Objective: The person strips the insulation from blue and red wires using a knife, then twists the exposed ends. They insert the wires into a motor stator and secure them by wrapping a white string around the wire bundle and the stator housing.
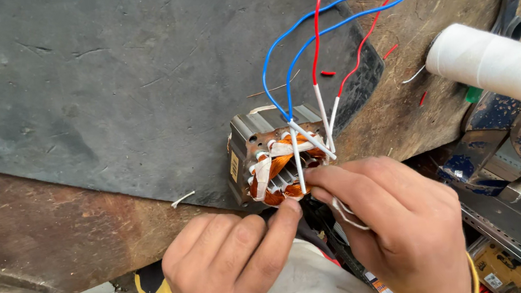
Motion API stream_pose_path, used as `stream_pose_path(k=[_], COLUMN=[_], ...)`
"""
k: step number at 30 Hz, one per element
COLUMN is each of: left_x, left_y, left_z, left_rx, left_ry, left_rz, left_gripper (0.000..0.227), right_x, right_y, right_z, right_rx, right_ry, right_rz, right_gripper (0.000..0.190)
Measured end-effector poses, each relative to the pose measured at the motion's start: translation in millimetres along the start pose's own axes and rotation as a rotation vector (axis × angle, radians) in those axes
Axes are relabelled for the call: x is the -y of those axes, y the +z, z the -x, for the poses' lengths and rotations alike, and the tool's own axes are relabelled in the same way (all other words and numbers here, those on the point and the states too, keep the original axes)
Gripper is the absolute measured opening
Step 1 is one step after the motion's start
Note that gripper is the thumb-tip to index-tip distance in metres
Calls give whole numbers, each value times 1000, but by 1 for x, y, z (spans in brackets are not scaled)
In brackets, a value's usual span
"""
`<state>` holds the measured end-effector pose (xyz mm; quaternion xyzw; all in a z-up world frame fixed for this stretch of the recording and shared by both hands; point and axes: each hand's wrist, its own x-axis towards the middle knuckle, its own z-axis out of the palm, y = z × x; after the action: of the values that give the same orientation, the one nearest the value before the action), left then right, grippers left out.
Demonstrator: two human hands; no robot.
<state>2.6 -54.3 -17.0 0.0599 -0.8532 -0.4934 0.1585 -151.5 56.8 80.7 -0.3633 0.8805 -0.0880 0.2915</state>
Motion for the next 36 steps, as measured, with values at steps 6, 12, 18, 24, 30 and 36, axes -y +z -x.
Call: stream_pose_path(k=[6, 12, 18, 24, 30, 36], left_x=[-19, -30, -33, -39, -41, -80], left_y=[17, 45, 61, 46, 72, 95], left_z=[11, 16, 20, 7, 22, 94], left_rx=[-37, 43, 86, 191, 11, -46], left_ry=[-222, -918, -1031, -1029, -889, -735], left_rz=[-50, 808, 1184, 1189, 1053, 564], left_gripper=[29, 19, 29, 39, 42, 39], right_x=[-1, -5, 6, -4, -20, -35], right_y=[-8, 6, 10, 18, 18, 56], right_z=[-4, 15, 69, 110, 113, 103], right_rx=[61, -97, -283, -484, -664, -127], right_ry=[-93, -145, 73, 60, -182, -46], right_rz=[36, 73, -149, -225, -20, -823], right_gripper=[26, 21, 30, 24, 18, 16])
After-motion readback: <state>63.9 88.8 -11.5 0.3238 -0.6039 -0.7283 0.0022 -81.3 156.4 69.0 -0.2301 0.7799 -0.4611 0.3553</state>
